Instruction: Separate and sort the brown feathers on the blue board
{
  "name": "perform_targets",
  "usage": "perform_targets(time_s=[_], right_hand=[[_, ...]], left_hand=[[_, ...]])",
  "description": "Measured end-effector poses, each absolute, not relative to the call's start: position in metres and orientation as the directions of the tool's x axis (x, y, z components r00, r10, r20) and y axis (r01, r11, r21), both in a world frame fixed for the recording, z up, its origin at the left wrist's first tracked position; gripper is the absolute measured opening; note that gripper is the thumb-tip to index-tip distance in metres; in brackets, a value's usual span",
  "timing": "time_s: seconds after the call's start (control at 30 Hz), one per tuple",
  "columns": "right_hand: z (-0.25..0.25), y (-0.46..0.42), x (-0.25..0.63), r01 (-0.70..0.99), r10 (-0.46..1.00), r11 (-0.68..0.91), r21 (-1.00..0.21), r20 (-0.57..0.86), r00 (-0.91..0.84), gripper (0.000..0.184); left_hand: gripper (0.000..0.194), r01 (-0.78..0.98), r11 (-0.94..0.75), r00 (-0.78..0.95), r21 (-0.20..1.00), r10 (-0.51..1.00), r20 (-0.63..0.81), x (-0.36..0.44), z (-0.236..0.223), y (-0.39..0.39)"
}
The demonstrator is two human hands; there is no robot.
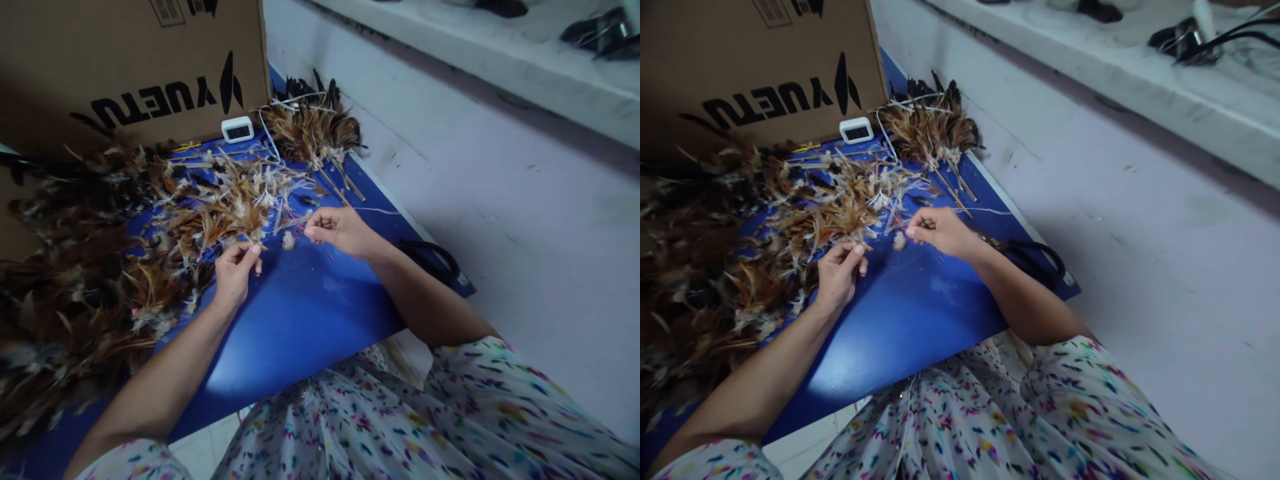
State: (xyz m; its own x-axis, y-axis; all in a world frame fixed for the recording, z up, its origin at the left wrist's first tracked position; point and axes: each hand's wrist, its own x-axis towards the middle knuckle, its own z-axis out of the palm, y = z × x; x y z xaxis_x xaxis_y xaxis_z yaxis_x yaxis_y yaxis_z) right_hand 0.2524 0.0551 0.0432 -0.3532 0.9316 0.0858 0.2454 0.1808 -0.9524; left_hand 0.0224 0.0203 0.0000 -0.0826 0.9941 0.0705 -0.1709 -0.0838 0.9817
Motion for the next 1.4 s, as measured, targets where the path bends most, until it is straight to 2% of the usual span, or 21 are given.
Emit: perform_targets(time_s=[0.13, 0.33, 0.6, 0.97, 1.2, 1.4], right_hand=[[0.047, 0.052, 0.249, 0.077, 0.934, 0.032, -0.996, 0.002, -0.358, 0.022], [0.041, 0.042, 0.232, 0.089, 0.91, -0.087, -0.992, -0.115, -0.398, 0.017], [0.035, 0.032, 0.217, 0.141, 0.883, -0.051, -0.989, -0.11, -0.457, 0.007], [0.03, 0.026, 0.215, 0.208, 0.852, -0.017, -0.978, -0.123, -0.51, 0.009], [0.038, 0.025, 0.216, 0.166, 0.873, -0.023, -0.986, -0.101, -0.476, 0.009], [0.033, 0.029, 0.221, 0.164, 0.912, 0.045, -0.985, -0.026, -0.41, 0.009]], left_hand=[[0.025, -0.212, -0.086, -0.061, 0.973, 0.995, 0.075, 0.024, 0.003, 0.017], [0.023, -0.254, -0.058, -0.012, 0.965, 0.998, 0.057, 0.03, 0.011, 0.006], [0.022, -0.227, -0.054, 0.011, 0.972, 0.998, 0.058, 0.034, 0.013, -0.002], [0.025, -0.242, -0.022, 0.014, 0.97, 1.0, 0.026, 0.035, 0.017, -0.002], [0.028, -0.185, 0.084, 0.038, 0.979, 0.996, -0.078, 0.037, 0.011, -0.002], [0.028, -0.216, 0.19, 0.104, 0.958, 0.98, -0.171, 0.037, 0.012, -0.002]])
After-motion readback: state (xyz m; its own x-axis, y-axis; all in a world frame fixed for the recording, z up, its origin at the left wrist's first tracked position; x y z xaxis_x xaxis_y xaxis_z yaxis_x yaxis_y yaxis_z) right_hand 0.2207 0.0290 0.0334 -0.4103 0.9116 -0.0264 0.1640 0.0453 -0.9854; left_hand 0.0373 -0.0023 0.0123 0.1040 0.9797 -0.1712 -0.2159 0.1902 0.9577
